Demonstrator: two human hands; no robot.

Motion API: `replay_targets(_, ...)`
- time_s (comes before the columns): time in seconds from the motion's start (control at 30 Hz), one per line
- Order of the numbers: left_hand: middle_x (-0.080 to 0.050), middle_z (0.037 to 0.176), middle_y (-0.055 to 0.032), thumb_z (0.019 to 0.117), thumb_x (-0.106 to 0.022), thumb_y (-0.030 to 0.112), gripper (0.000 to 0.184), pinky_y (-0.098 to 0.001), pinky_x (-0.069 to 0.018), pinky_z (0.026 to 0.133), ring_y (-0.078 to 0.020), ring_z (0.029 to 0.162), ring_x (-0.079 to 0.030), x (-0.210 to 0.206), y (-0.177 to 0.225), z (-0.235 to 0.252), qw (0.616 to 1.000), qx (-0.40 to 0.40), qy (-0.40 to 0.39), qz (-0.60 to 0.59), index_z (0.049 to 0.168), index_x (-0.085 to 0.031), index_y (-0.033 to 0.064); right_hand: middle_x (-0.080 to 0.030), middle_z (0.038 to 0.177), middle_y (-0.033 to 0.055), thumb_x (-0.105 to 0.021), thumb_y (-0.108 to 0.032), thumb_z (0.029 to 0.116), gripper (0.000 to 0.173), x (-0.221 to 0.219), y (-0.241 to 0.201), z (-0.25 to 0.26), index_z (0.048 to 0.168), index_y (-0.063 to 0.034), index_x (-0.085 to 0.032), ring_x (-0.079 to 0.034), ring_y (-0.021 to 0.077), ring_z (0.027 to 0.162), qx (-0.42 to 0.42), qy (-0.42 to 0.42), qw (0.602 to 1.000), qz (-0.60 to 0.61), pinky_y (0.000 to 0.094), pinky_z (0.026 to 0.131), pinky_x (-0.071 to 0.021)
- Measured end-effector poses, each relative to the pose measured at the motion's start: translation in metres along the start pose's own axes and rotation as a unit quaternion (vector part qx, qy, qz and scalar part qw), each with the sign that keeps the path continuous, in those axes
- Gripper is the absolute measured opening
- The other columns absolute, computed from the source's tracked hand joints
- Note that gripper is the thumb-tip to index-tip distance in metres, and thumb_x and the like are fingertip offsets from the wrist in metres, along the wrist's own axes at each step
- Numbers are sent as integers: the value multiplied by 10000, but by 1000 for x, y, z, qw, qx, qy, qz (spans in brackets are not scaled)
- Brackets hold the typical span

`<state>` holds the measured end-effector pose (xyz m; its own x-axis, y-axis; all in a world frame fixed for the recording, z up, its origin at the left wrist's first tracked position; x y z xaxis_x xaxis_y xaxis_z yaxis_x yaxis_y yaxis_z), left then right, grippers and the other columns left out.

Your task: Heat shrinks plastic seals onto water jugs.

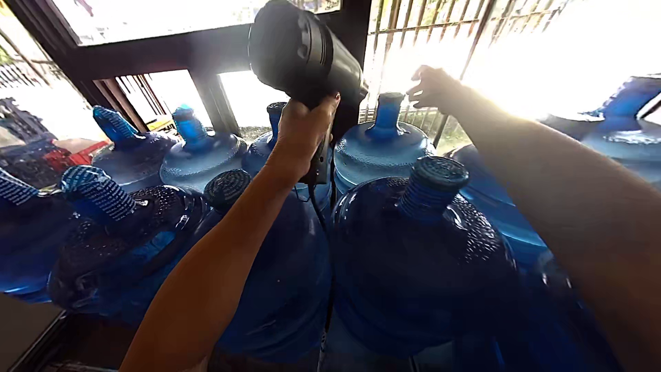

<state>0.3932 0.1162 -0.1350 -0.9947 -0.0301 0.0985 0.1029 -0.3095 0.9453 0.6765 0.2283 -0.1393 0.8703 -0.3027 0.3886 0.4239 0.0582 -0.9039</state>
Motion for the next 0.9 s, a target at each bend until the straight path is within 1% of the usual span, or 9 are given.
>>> replay_targets(0.1,-667,971,-77,1028,-631,258,275,-317,-593,671,-134,741,-668,-19,-3,-4,996,-44,-39,62,1212,-606,55,-474,1456,343,-365,-105,1098,401,9,43,-1,1395,144,-469,-501,444,1334,-51,12,991,-122,574,1092,-385)
replay_targets(0.17,-672,1028,-81,1020,-645,268,305,-334,-600,733,-132,805,-680,-36,1,-5,988,-90,-57,111,1235,-604,56,-503,1438,293,-342,-113,1087,399,16,77,-3,1381,120,-479,-544,352,1285,-77,69,995,4,485,1055,-432)
replay_targets(0.27,-677,1023,-80,996,-670,315,350,-367,-584,778,-145,838,-681,-60,10,-2,971,-133,-74,183,1231,-598,66,-527,1411,244,-306,-200,1106,438,22,117,-7,1421,63,-459,-592,290,1204,-123,143,960,206,424,998,-483)
replay_targets(0.4,-684,1090,-96,984,-688,330,385,-408,-588,839,-170,937,-693,-89,14,1,952,-152,-105,243,1253,-601,68,-550,1386,233,-291,-235,1107,462,26,126,-6,1442,43,-445,-642,281,1129,-165,181,925,290,405,927,-534)
replay_targets(0.53,-697,1042,-92,986,-670,381,423,-456,-547,865,-188,940,-683,-100,16,-6,915,-202,-104,334,1253,-594,62,-556,1373,228,-298,-243,1098,461,27,114,-3,1422,37,-468,-655,288,1118,-167,188,919,302,420,905,-549)
replay_targets(0.6,-697,1068,-114,996,-651,392,435,-502,-530,890,-224,986,-682,-98,18,-7,905,-189,-112,364,1270,-591,59,-572,1355,217,-305,-234,1094,451,30,113,1,1408,35,-486,-658,276,1125,-167,198,925,278,416,921,-551)
replay_targets(0.73,-681,1063,-88,1008,-654,339,350,-394,-589,783,-163,849,-687,-86,12,6,934,-94,-142,315,1250,-615,88,-599,1322,228,-355,-205,1077,420,41,106,1,1337,56,-556,-641,296,1160,-147,199,958,144,455,957,-522)
replay_targets(0.83,-682,1023,-87,1013,-648,338,320,-387,-587,732,-161,793,-678,-72,8,12,943,-57,-120,305,1221,-634,95,-515,1451,279,-442,-184,1057,417,43,87,-10,1351,89,-553,-485,369,1387,-128,143,981,-13,543,1104,-398)
replay_targets(0.9,-676,1072,-118,1010,-645,360,372,-441,-581,793,-198,870,-683,-62,9,17,945,-53,-89,309,1252,-622,79,-553,1390,312,-503,-209,1015,409,34,79,-6,1259,101,-610,-509,441,1347,-93,81,985,-123,633,1056,-410)
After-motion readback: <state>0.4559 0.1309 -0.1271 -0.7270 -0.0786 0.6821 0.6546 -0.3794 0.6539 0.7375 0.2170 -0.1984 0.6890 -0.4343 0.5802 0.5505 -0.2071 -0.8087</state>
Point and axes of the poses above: each hand's wrist, its own z-axis towards the middle knuckle, its own x-axis out of the back of the hand, y = z × x, the point moved 7 cm from there along z, towards the middle knuckle
